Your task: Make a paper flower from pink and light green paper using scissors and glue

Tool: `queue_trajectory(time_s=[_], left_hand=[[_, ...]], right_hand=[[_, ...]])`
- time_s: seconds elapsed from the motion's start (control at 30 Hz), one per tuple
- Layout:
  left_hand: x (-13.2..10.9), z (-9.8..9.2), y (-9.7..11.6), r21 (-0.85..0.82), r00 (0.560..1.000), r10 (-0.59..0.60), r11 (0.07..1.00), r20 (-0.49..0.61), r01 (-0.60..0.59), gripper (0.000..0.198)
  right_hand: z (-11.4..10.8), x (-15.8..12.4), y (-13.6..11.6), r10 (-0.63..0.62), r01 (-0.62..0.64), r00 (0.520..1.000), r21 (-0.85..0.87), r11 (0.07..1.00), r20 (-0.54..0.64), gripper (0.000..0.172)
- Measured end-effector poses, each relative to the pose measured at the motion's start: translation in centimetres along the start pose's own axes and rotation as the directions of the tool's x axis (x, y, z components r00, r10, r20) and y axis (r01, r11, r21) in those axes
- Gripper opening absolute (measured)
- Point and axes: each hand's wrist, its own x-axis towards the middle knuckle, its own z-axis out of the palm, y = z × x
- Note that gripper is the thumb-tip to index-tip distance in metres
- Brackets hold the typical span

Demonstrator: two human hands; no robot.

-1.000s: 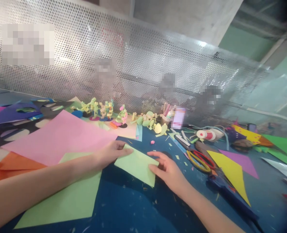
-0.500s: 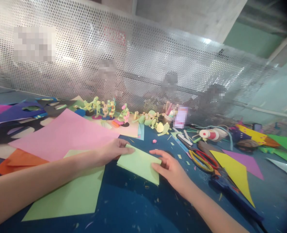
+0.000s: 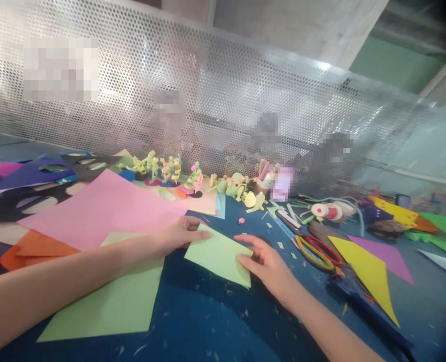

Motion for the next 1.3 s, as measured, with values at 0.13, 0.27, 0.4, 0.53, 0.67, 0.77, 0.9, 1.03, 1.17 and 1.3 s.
queue_trajectory(time_s=[0.13,0.27,0.4,0.53,0.67,0.77,0.9,1.03,1.17,1.3], left_hand=[[0.1,-0.1,-0.4,0.150,0.994,0.079,0.986,-0.077,-0.067,0.033],[0.0,-0.1,-0.6,0.224,0.988,0.110,0.971,-0.107,-0.084,0.036],[0.0,0.0,-0.7,0.313,0.980,0.152,0.944,-0.129,-0.105,0.037],[0.0,0.1,-0.8,0.330,0.975,0.171,0.937,-0.144,-0.116,0.037],[-0.2,0.4,-0.7,0.364,0.972,0.193,0.922,-0.132,-0.133,0.037],[-0.5,0.9,-0.5,0.419,0.973,0.209,0.895,-0.096,-0.151,0.036],[-1.4,2.0,0.2,0.498,0.974,0.227,0.847,-0.020,-0.187,0.032],[-2.4,3.1,0.8,0.538,0.974,0.227,0.819,0.021,-0.202,0.030],[-2.9,3.6,1.1,0.566,0.974,0.223,0.799,0.041,-0.206,0.026],[-3.1,3.7,1.4,0.586,0.974,0.216,0.781,0.072,-0.217,0.026]], right_hand=[[0.1,-0.1,-0.1,-0.009,0.009,1.000,0.004,1.000,0.002,0.039],[0.2,-0.2,-0.2,-0.001,0.001,1.000,0.005,1.000,0.005,0.039],[0.2,-0.1,-0.2,0.009,-0.009,1.000,-0.022,1.000,0.000,0.039],[0.0,-0.2,-0.2,0.002,-0.002,1.000,-0.045,0.999,0.013,0.039],[0.0,-0.4,-0.7,-0.081,0.082,0.997,-0.129,0.988,0.012,0.033],[0.1,-0.8,-1.4,-0.147,0.137,0.989,-0.246,0.959,-0.023,0.032],[0.6,-1.3,-2.1,-0.173,0.141,0.983,-0.330,0.933,-0.068,0.028],[1.2,-1.7,-2.6,-0.222,0.191,0.974,-0.353,0.916,-0.051,0.020],[1.7,-2.1,-2.8,-0.276,0.229,0.959,-0.410,0.883,-0.058,0.012],[1.8,-2.3,-3.0,-0.312,0.256,0.948,-0.438,0.862,-0.059,0.011]])
